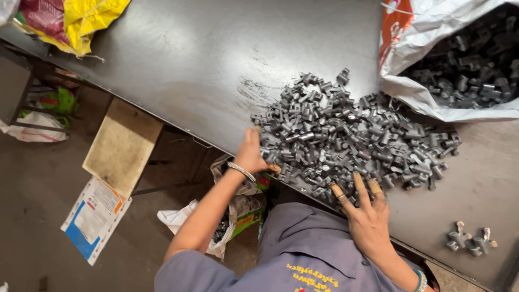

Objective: The person sits at a metal table and handles small gray metal fittings one at a time, turning and checking each piece by hand before setting it back on the table. They occasionally spread the pile of fittings, move a bag aside, open a cabinet door, and reposition a putty bag on the table while continuing to handle the fittings.

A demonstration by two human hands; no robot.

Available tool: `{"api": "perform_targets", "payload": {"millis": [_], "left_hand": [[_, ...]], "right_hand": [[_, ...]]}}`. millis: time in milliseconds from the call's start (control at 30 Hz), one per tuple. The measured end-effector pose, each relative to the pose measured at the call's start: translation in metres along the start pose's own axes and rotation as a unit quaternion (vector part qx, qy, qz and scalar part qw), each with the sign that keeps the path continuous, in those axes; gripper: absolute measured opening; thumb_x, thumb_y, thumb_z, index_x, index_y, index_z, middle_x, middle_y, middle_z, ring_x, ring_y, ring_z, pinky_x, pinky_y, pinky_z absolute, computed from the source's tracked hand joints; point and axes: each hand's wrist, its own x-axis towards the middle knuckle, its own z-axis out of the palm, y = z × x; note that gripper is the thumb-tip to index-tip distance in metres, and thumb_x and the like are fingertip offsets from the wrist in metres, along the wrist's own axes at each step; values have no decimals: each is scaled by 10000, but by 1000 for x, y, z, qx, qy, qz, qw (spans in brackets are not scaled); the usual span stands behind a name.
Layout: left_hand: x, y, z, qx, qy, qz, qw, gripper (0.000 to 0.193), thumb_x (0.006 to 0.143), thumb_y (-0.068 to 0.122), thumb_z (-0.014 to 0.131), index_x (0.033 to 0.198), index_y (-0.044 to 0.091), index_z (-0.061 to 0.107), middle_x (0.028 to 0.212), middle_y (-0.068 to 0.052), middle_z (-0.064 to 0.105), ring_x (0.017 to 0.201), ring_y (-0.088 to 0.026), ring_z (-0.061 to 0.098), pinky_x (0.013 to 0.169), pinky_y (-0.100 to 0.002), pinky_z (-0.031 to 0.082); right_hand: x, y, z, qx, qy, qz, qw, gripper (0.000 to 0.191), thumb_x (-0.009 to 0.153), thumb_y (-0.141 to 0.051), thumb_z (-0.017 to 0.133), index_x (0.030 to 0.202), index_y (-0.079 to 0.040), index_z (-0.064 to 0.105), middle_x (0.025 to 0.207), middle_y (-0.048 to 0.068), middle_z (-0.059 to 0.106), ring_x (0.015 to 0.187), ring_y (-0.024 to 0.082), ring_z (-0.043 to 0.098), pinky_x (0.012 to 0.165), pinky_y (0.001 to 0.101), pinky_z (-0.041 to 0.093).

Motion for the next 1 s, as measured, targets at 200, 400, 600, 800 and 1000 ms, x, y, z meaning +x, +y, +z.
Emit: {"api": "perform_targets", "payload": {"millis": [200, 400, 600, 800, 1000], "left_hand": [[-6, 46, 38, -48, -31, -39, 998, 1208, 475, 66, 949, 1475, -44, 281, 1323, -236, 410, 1176, -482, 536, 941, -477, 519], [11, 52, 58, -53, -10, 3, 999, 1195, 476, 33, 943, 1475, -55, 293, 1366, -265, 376, 1140, -515, 545, 913, -486, 529], [59, 42, 77, -54, -36, 34, 997, 1177, 506, 79, 953, 1483, -38, 307, 1336, -237, 408, 1100, -496, 587, 927, -477, 541], [94, 47, 63, -66, -8, 104, 992, 1087, 452, 76, 933, 1415, -31, 440, 1311, -227, 427, 1149, -450, 562, 958, -442, 536], [72, 72, 26, 47, 54, 101, 992, 1025, 441, 188, 1007, 1358, 64, 567, 1349, -153, 465, 1251, -384, 423, 1051, -507, 386]], "right_hand": [[-12, 23, 3, 18, 2, 45, 999, 615, 731, -67, 717, 1258, -383, 707, 1545, 52, 453, 1360, 372, 404, 973, 501, 414], [-9, 41, -7, 47, 14, 48, 998, 629, 677, -71, 774, 1237, -353, 729, 1525, 44, 481, 1345, 394, 401, 1068, 534, 393], [1, 48, -12, 35, -6, 60, 998, 697, 629, -38, 799, 1237, -373, 745, 1523, 28, 501, 1324, 377, 414, 1125, 489, 394], [14, 47, -13, 66, 16, 50, 996, 704, 597, -89, 853, 1235, -362, 739, 1503, 47, 530, 1303, 374, 432, 1129, 481, 392], [7, 39, -16, 65, 62, 78, 993, 639, 658, -75, 844, 1256, -277, 747, 1429, 63, 580, 1244, 353, 466, 1094, 433, 429]]}}
